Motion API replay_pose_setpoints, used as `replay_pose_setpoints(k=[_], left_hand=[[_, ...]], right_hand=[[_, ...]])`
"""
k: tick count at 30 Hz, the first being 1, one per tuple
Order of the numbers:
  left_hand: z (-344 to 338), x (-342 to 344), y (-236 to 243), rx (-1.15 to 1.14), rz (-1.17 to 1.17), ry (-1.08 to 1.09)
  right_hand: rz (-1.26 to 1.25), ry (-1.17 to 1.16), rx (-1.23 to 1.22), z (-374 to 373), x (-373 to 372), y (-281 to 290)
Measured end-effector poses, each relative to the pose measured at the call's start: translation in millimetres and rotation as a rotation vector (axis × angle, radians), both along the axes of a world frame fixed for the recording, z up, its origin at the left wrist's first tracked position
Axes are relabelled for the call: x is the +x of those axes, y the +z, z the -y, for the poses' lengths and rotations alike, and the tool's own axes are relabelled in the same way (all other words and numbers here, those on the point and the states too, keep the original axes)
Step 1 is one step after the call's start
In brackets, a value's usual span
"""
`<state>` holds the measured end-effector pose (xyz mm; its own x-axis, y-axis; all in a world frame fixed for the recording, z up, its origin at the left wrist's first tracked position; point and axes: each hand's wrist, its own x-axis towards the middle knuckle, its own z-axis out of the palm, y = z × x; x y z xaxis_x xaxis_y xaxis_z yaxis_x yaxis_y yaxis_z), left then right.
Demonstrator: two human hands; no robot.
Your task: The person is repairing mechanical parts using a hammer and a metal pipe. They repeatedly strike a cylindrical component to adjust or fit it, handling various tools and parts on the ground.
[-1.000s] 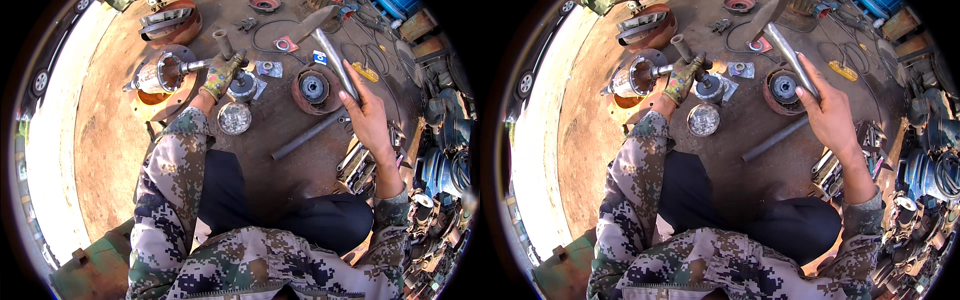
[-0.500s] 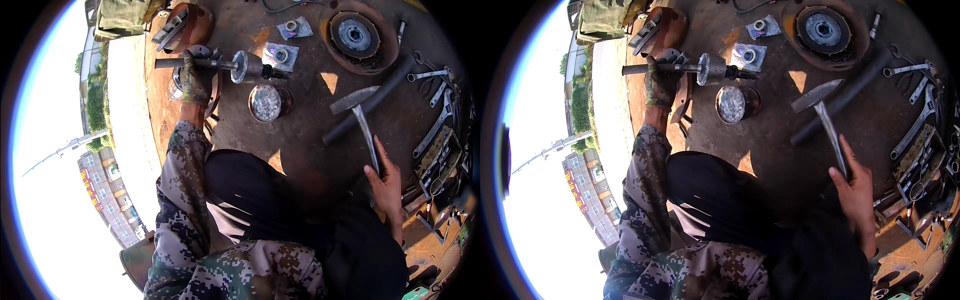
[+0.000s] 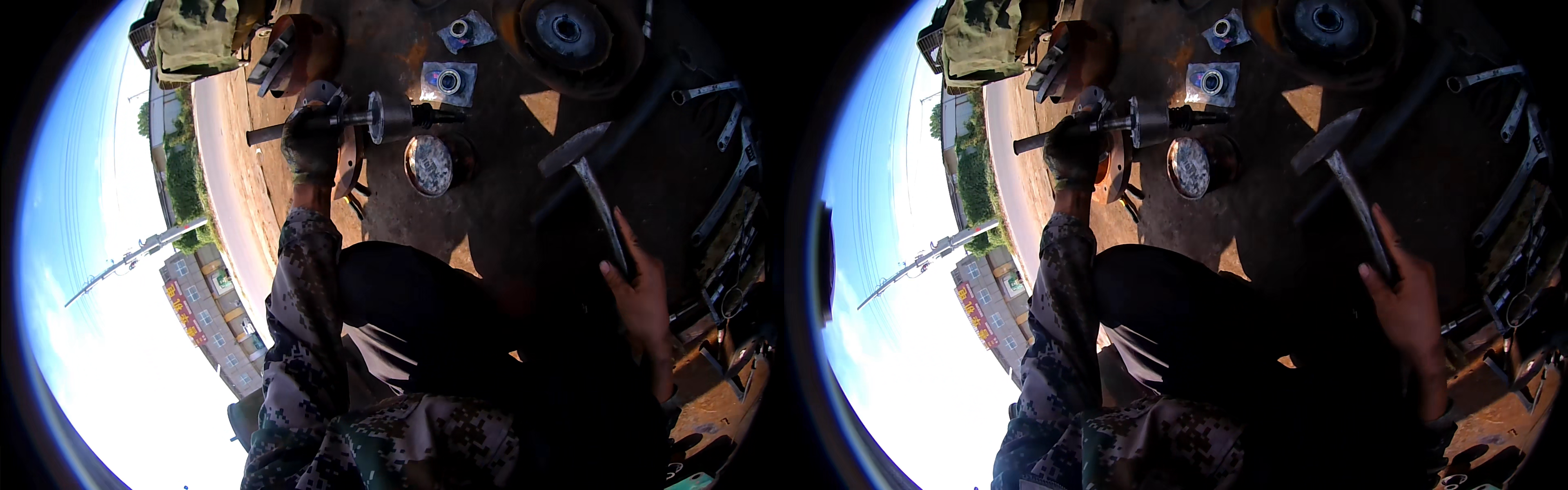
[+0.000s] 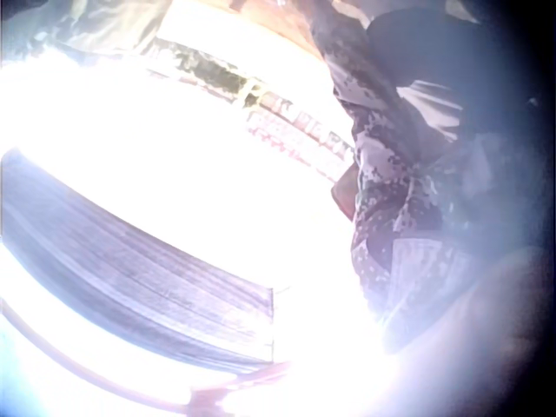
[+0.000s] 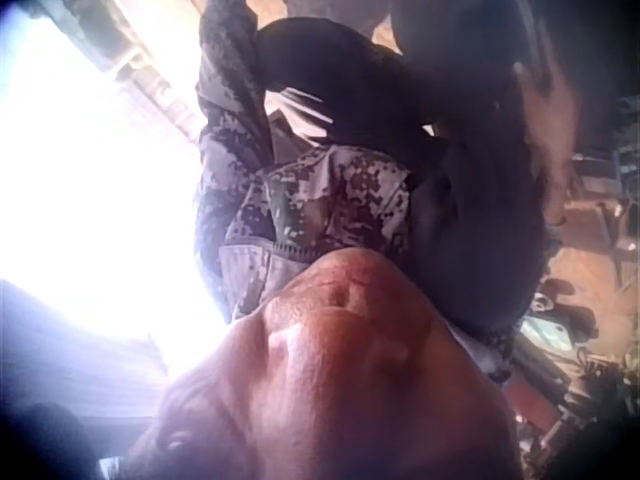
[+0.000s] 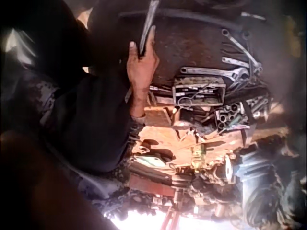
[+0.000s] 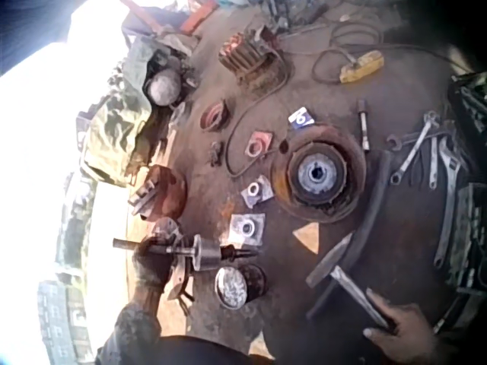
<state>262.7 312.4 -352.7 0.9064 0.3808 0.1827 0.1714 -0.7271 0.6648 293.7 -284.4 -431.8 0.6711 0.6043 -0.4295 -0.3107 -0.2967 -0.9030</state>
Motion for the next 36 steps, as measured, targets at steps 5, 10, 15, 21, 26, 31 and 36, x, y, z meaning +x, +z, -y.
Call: replay_pose_setpoints(k=[5, 10, 15, 21, 26, 31, 36], left_hand=[[-2, -14, 1, -1.020, 0.230, -0.096], [27, 1, 5, -1.131, 0.221, 0.109], [40, -7, 22, -1.088, 0.219, 0.066], [32, -10, 18, -1.072, 0.187, -0.016], [43, -7, 20, -0.726, 0.076, -0.066], [45, -3, 40, 0.031, -0.139, -0.108], [64, 13, 29, 0.490, 0.025, -0.250]], right_hand=[[-0.046, 0.074, -0.106, 0, -1, -6], [-0.197, 0.096, -0.270, 7, -4, 1], [-0.019, 0.067, -0.239, 19, -29, -34], [-0.058, 0.012, -0.269, 24, -32, -40], [0.030, 0.027, -0.250, 37, -38, -57], [0.205, 0.016, -0.458, 48, -45, -65], [0.703, 0.006, -0.557, 3, -9, -25]])
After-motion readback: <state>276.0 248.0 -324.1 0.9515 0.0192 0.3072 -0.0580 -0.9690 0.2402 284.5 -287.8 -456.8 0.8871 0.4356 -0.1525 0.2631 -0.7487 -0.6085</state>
